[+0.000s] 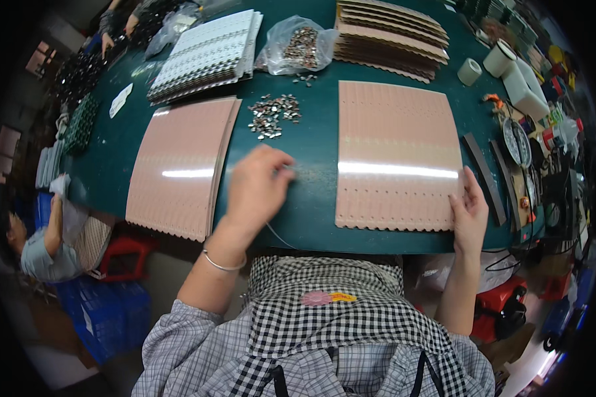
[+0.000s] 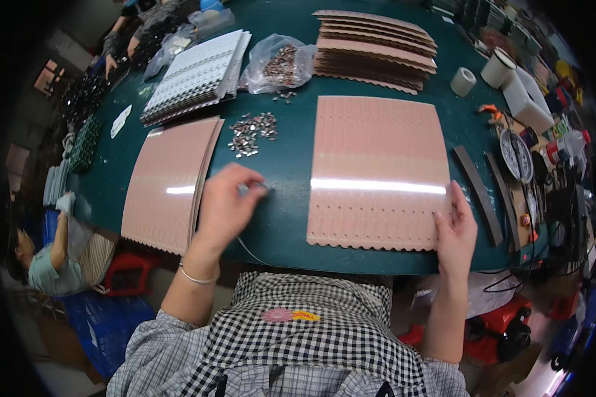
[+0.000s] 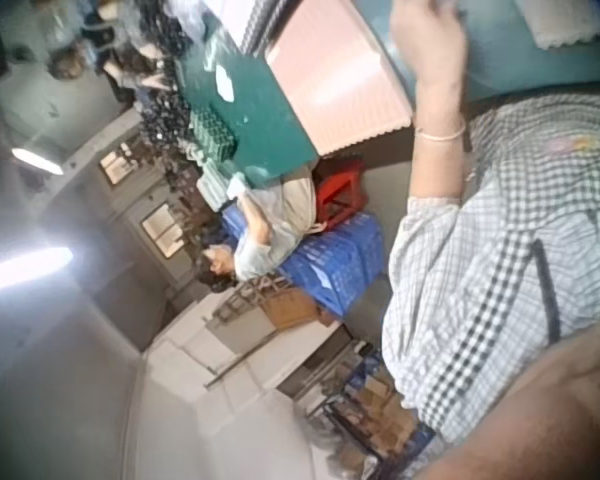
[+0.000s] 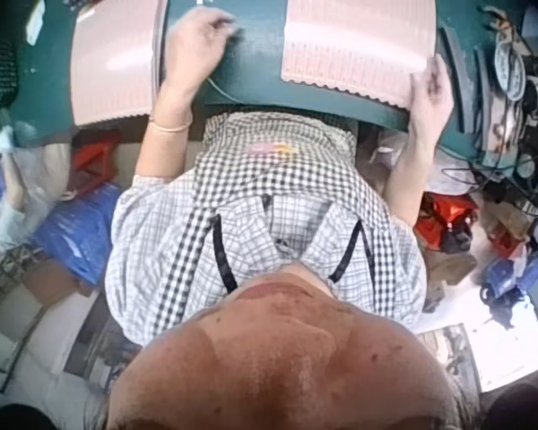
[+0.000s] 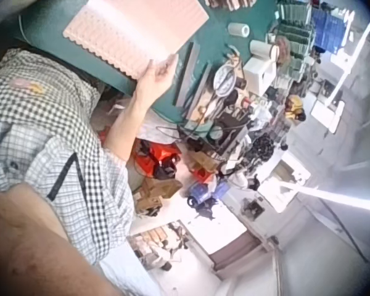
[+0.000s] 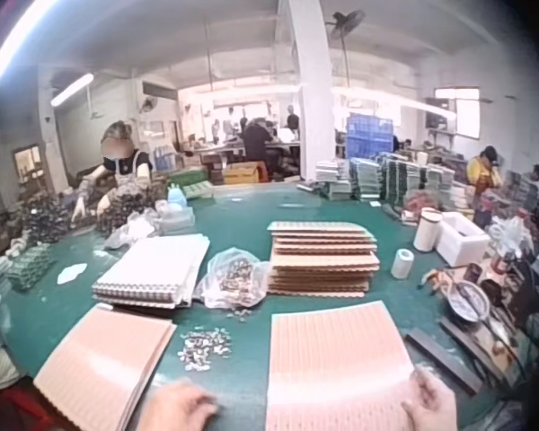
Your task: The person inserts components into a circuit panel, solders connections on an LED circuit board using a soldering iron and solder wire, places the board onto a stack, and inserts components into a new panel by hand.
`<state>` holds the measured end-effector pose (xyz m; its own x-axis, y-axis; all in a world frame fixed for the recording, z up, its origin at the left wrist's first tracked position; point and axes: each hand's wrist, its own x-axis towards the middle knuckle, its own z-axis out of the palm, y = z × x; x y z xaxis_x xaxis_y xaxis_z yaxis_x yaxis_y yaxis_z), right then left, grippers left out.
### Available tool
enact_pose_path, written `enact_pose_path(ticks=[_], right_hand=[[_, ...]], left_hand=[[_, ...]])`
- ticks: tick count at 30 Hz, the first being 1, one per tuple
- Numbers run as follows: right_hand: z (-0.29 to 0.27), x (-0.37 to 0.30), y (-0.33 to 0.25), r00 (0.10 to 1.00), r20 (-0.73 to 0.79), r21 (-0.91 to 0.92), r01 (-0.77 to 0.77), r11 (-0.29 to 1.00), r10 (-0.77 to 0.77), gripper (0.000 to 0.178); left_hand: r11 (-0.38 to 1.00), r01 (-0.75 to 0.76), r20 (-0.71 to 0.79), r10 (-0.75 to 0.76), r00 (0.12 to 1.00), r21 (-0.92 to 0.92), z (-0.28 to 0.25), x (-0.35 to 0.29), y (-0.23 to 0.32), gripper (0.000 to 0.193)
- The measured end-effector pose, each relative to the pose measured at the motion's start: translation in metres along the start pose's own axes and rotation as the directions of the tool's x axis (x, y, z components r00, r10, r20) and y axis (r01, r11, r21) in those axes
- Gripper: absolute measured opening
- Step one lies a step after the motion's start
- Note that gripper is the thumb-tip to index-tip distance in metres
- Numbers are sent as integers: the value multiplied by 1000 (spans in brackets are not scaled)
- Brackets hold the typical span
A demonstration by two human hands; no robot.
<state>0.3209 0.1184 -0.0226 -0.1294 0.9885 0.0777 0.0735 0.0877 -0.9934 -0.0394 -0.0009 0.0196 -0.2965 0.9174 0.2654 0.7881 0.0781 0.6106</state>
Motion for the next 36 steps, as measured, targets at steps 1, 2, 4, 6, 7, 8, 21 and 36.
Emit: enact_pose_path(ticks=[1, 2, 4, 6, 7, 8, 21, 36], right_hand=[[7, -1, 3, 1000, -18, -16, 10, 1000, -10, 61], [13, -3, -1, 1000, -23, -17, 3, 1000, -4, 61], [23, -7, -12, 977, 39, -616, 189, 765, -211, 61], [33, -11, -14, 929, 63, -775, 276, 568, -365, 58], [34, -14, -20, 920, 114, -823, 298, 483, -374, 54], [35, -16, -27, 911, 170, -861, 322, 393, -375, 50], [103, -33, -71, 884, 398, 5, 267, 964, -247, 22], [85, -29, -62, 860, 510, 270, -120, 955, -35, 10]], left_hand=[[999, 11, -42, -9, 999, 49, -3, 8, -12, 17], [994, 33, -93, -24, 995, 100, -5, 13, -24, 15], [993, 42, -101, -30, 994, 113, -4, 24, -38, 14], [992, 43, -108, -31, 994, 117, 3, 35, -38, 12], [989, 58, -92, -46, 995, 133, 6, 40, -34, 11], [986, 76, -78, -65, 995, 148, 9, 42, -31, 9], [681, 306, 354, -73, 932, -665, 11, 6, 57, 5], [251, 564, 599, 87, 796, -787, 41, -8, 78, 48]])
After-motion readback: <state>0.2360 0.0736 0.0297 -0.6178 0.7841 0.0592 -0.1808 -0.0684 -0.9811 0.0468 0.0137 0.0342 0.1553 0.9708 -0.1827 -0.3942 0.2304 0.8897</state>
